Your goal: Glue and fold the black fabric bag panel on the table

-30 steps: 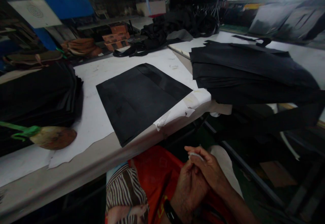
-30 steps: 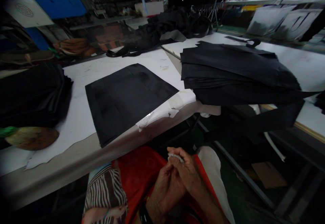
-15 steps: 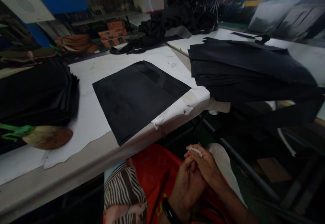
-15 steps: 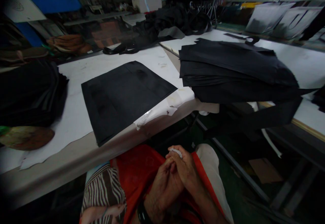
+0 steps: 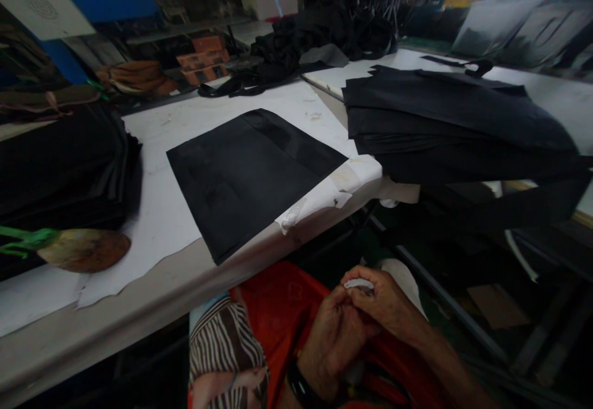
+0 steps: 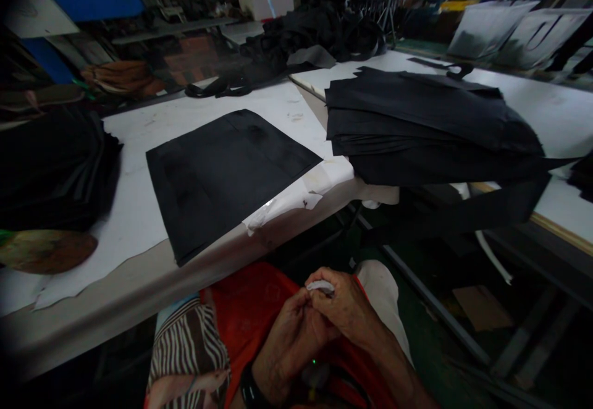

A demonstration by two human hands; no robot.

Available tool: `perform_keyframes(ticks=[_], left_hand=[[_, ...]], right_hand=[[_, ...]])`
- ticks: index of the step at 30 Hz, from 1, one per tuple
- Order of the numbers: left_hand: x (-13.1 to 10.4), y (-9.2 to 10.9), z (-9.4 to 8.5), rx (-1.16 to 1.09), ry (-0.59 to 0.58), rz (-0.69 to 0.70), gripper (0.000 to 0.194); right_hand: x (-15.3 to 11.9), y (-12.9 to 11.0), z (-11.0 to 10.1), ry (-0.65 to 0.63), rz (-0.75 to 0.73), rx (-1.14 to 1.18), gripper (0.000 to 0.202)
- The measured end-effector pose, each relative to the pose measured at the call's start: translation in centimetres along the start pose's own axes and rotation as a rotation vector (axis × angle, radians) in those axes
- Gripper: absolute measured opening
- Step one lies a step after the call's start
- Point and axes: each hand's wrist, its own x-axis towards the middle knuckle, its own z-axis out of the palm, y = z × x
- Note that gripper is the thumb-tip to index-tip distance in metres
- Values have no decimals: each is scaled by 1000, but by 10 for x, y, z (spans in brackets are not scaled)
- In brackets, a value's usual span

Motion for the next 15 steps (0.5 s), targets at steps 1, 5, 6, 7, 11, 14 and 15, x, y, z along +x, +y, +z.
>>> perform_keyframes(ticks=[1,5,6,7,11,14,15], left_hand=[[0,0,0,2,13,-7,21],[1,2,-3,0,41,-12,17],[1,2,-4,1,42,-11,16],[1,3,-5,3,43,-8,14],[2,3,-9,25,33,26,15],[3,1,-10,63,51,48,20],[3,0,-10,72,67,44,22]], right_hand=[[0,1,0,5,7,10,17],[0,6,0,11,43,51,18],[0,7,0,8,53,66,20],[-1,8,-1,4,59,82,21],[-1,8,-1,-16,51,113,20],[0,8,0,0,49,56,14],[0,8,1,3,47,36,12]])
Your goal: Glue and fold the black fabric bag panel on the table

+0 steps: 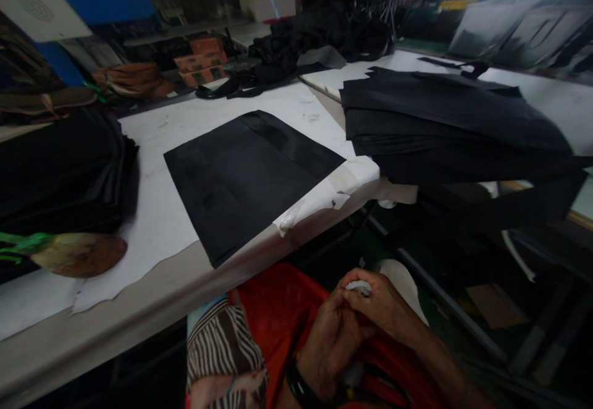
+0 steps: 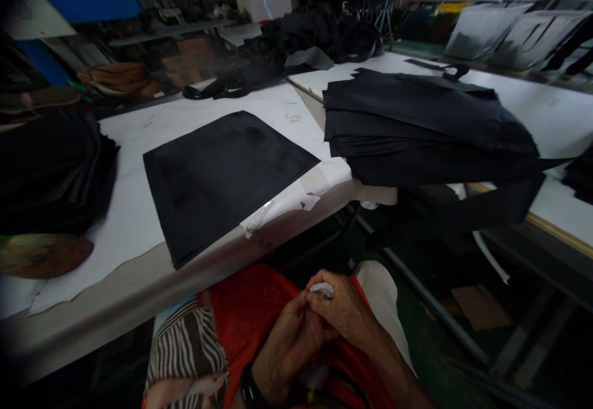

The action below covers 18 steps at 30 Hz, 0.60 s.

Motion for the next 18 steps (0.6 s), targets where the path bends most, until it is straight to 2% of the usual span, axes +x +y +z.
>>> perform_keyframes(ticks=[7,13,18], left_hand=[[1,0,-2,-5,30,-44,19],[2,0,-3,6,36,-11,21],[3,-1,-3,5,32,-3,23]], right_hand=[[-1,3,2,2,13,-4,15],[-1,8,1,-30,21,71,18],[0,7,4,-11,23,54,12]])
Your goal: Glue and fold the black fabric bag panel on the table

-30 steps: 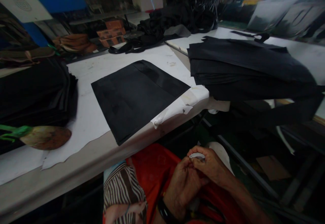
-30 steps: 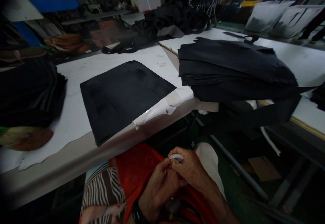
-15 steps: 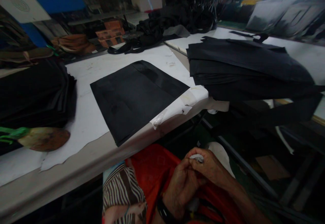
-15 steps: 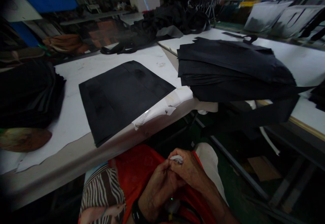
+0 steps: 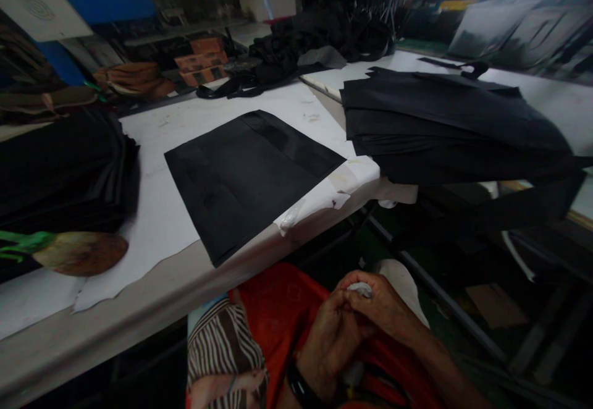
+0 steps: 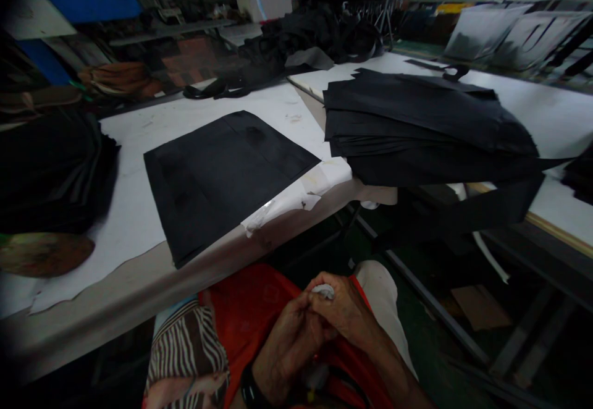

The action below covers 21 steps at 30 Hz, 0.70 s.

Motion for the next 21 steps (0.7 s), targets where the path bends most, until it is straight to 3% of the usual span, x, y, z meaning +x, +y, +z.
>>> perform_keyframes(ticks=[21], left_hand=[[1,1,-2,-46,26,21,24]], right_hand=[[-1,0,3,-5,-12,23,15]])
